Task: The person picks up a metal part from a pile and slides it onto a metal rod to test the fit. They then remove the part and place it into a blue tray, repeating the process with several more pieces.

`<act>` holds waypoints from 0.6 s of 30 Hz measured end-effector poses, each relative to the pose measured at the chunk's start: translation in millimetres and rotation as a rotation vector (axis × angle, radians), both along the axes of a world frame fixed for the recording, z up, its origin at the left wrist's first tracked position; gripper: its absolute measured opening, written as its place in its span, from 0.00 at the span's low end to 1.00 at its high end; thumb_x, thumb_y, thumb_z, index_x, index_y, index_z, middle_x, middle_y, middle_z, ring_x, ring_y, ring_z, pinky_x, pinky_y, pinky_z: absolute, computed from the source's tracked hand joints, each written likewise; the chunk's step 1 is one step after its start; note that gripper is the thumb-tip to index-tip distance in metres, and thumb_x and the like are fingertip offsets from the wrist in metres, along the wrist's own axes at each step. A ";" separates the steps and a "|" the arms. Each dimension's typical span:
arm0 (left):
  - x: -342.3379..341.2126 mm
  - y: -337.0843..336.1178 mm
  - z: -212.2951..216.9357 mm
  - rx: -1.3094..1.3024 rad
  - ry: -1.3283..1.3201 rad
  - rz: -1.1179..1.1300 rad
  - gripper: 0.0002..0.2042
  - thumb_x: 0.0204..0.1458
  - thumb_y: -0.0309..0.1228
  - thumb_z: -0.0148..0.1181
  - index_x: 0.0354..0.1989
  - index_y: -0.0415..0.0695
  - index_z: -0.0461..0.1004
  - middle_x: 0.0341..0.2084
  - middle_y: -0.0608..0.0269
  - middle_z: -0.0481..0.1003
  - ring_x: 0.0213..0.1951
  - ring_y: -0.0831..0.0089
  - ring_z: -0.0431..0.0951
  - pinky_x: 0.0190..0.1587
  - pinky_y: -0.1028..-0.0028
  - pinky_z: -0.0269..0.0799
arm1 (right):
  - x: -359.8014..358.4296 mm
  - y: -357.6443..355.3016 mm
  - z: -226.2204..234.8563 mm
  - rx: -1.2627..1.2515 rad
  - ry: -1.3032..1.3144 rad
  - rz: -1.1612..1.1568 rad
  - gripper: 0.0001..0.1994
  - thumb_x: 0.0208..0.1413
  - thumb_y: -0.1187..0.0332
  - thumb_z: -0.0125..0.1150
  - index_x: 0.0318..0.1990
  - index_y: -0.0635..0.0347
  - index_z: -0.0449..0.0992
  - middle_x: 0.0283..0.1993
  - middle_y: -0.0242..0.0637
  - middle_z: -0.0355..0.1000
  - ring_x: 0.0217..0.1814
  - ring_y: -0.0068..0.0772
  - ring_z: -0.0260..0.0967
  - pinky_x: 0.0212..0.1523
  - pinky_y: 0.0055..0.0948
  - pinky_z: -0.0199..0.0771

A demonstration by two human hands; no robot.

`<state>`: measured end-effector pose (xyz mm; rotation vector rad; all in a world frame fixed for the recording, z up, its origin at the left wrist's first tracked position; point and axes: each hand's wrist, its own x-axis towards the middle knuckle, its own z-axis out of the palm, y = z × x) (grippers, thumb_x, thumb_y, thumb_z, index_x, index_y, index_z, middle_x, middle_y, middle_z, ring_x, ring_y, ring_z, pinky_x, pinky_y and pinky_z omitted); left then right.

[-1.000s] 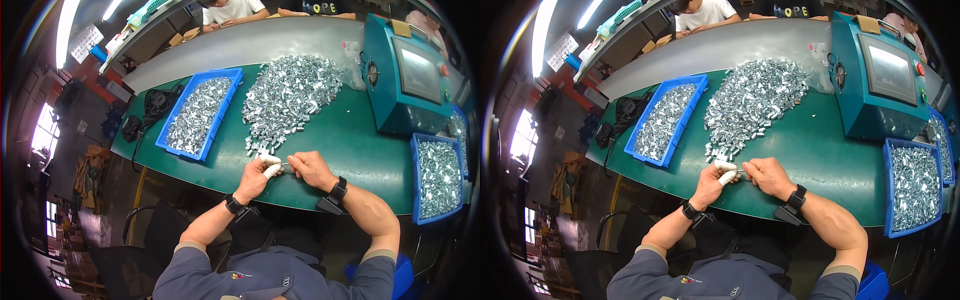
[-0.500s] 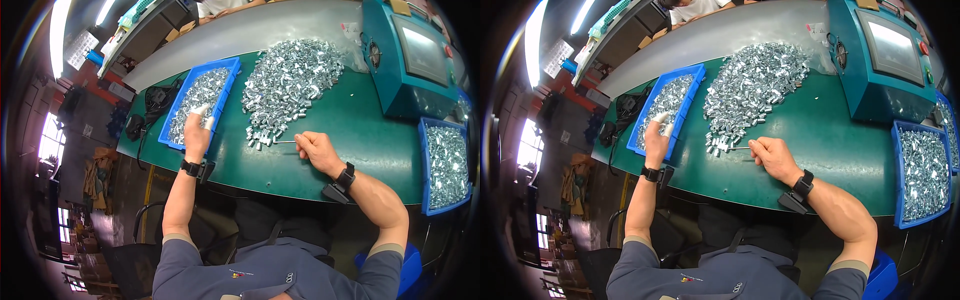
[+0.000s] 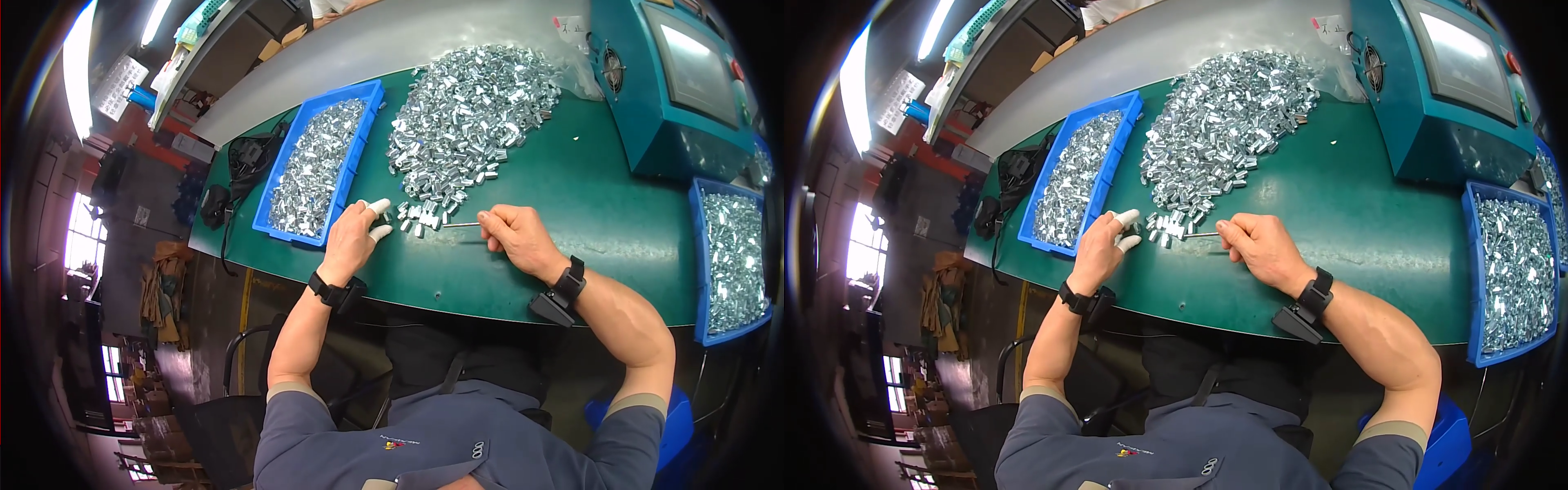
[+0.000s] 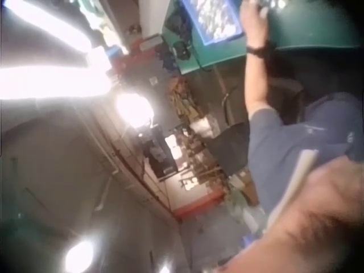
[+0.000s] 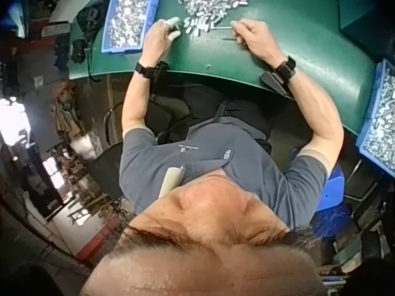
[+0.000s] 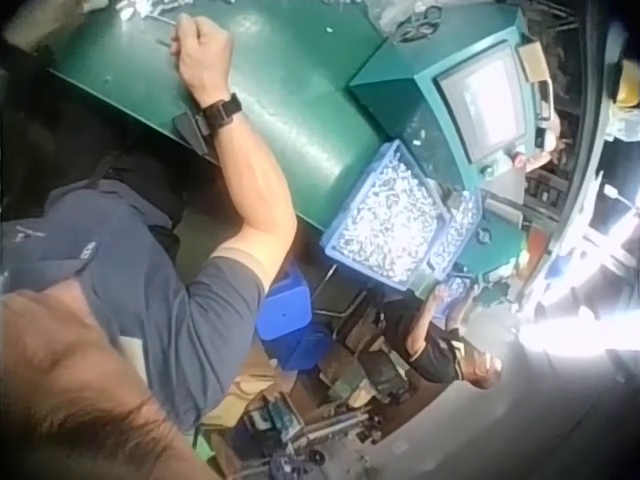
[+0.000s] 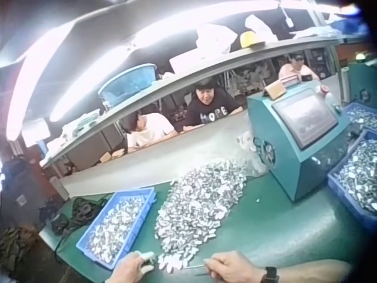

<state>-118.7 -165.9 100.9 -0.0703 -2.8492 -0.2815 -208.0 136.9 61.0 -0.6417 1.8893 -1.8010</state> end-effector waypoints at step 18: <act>8.7 68.0 3.6 0.376 -0.016 -0.199 0.08 0.52 0.22 0.70 0.39 0.40 0.79 0.31 0.60 0.79 0.27 0.72 0.79 0.30 0.72 0.75 | 4.2 -3.4 2.0 0.013 0.031 0.037 0.17 0.67 0.59 0.60 0.31 0.63 0.79 0.21 0.30 0.74 0.24 0.17 0.67 0.26 0.25 0.66</act>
